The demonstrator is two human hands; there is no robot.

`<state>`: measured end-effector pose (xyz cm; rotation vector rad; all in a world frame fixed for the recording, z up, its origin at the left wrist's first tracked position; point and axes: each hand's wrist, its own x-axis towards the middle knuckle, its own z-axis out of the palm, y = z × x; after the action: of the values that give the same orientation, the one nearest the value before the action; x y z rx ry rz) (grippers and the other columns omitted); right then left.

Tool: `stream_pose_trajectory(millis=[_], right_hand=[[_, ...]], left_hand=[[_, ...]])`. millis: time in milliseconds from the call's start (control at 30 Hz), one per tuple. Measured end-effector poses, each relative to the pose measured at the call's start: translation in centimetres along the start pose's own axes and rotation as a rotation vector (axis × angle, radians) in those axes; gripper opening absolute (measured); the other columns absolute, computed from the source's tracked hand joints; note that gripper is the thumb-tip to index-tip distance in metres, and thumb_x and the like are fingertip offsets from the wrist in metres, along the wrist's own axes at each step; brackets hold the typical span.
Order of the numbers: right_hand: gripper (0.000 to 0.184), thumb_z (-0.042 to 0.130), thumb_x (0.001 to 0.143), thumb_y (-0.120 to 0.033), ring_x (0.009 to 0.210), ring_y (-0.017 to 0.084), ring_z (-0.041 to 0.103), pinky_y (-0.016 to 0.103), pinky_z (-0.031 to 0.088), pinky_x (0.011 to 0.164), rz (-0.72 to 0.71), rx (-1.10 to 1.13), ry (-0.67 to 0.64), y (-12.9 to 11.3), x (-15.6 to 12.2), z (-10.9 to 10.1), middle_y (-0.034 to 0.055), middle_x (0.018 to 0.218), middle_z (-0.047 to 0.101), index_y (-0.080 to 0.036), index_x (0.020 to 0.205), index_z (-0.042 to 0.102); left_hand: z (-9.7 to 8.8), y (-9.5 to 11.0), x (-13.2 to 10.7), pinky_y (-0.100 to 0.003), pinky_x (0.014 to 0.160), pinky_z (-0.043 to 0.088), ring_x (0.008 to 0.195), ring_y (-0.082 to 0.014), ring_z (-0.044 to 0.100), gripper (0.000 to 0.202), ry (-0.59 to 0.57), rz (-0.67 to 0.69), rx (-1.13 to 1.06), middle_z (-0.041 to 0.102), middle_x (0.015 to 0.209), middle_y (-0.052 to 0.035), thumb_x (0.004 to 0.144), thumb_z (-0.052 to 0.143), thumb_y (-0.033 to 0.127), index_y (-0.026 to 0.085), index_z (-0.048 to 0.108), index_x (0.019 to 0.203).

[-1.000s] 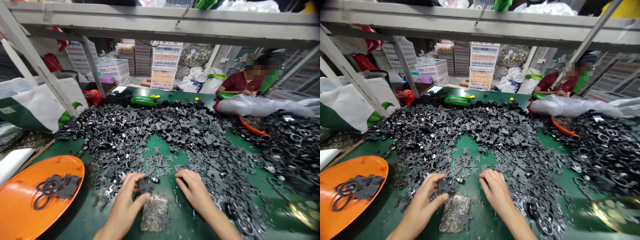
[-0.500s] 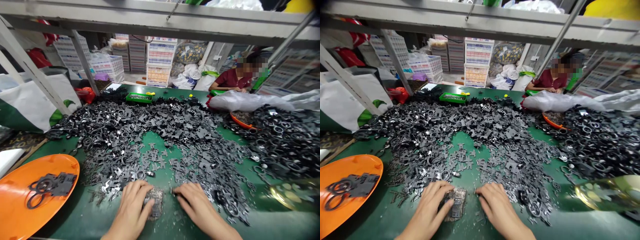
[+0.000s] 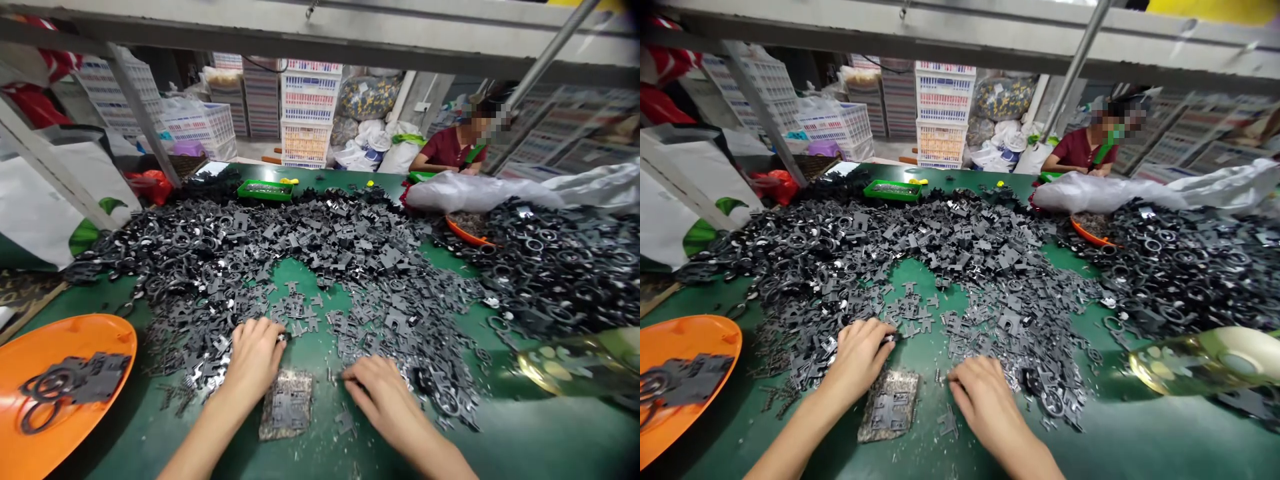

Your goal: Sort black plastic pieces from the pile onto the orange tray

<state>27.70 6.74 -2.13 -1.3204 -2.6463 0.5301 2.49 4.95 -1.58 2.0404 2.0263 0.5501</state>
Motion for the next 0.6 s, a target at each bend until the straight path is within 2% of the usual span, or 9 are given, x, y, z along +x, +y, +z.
stream_pose_trajectory(millis=[100,167,267,333,400,467,600], right_hand=[[0.01,0.057,0.086,-0.015,0.081,0.021,0.053,0.033,0.033,0.07,-0.054,-0.128,0.008,-0.9,1.2,0.7,0.001,0.083,0.061,-0.024,0.085,0.062],[0.009,0.059,0.084,-0.015,0.08,0.021,0.052,0.033,0.033,0.069,-0.072,-0.166,-0.007,-1.2,1.8,1.0,0.0008,0.082,0.06,-0.022,0.08,0.06],[0.01,0.059,0.082,-0.012,0.08,0.02,0.051,0.032,0.034,0.069,-0.091,-0.131,-0.033,-1.1,2.2,0.9,0.0005,0.083,0.06,-0.021,0.078,0.057],[0.01,0.056,0.083,-0.012,0.081,0.021,0.051,0.033,0.035,0.07,-0.077,-0.097,-0.029,-0.7,2.1,0.5,0.0006,0.083,0.06,-0.021,0.078,0.056],[0.011,0.052,0.085,-0.014,0.079,0.02,0.052,0.034,0.036,0.07,-0.028,-0.037,-0.008,-0.1,1.7,0.2,0.0009,0.081,0.061,-0.021,0.078,0.056],[0.011,0.049,0.088,-0.016,0.078,0.02,0.054,0.034,0.039,0.071,0.038,0.064,0.036,0.6,1.0,-0.2,0.0015,0.08,0.061,-0.021,0.082,0.056],[0.016,0.046,0.09,-0.027,0.086,0.021,0.058,0.037,0.043,0.081,0.125,0.313,0.182,1.7,-1.0,-0.6,0.0043,0.09,0.065,-0.024,0.098,0.06]], left_hand=[[-0.1,2.0,-1.0,-0.041,0.084,0.033,0.092,-0.0232,0.049,0.018,-0.013,0.045,-0.015,0.06,0.096,-0.004,0.088,0.048,0.018,0.023,0.061,0.1],[0.3,3.9,-2.0,-0.041,0.084,0.034,0.089,-0.022,0.049,0.015,-0.061,0.112,-0.043,0.059,0.092,-0.0028,0.088,0.047,0.019,0.023,0.061,0.093],[2.0,6.7,-3.7,-0.044,0.086,0.036,0.088,-0.0229,0.05,0.01,-0.156,0.252,-0.054,0.06,0.091,-0.0027,0.085,0.053,0.02,0.022,0.062,0.087],[3.5,7.9,-4.6,-0.046,0.09,0.037,0.091,-0.0244,0.052,0.012,-0.193,0.321,-0.025,0.061,0.094,-0.0038,0.083,0.056,0.021,0.022,0.062,0.093],[4.6,8.7,-5.0,-0.046,0.095,0.036,0.093,-0.0251,0.053,0.015,-0.231,0.345,0.014,0.062,0.096,-0.0052,0.083,0.054,0.019,0.02,0.062,0.095],[5.0,9.1,-4.9,-0.046,0.097,0.036,0.096,-0.0256,0.055,0.016,-0.289,0.341,0.043,0.062,0.096,-0.0068,0.084,0.05,0.014,0.018,0.063,0.092],[3.6,9.3,-4.1,-0.048,0.094,0.038,0.1,-0.0288,0.054,0.023,-0.356,0.289,-0.041,0.062,0.1,-0.0104,0.079,0.047,0.006,0.016,0.061,0.094]])
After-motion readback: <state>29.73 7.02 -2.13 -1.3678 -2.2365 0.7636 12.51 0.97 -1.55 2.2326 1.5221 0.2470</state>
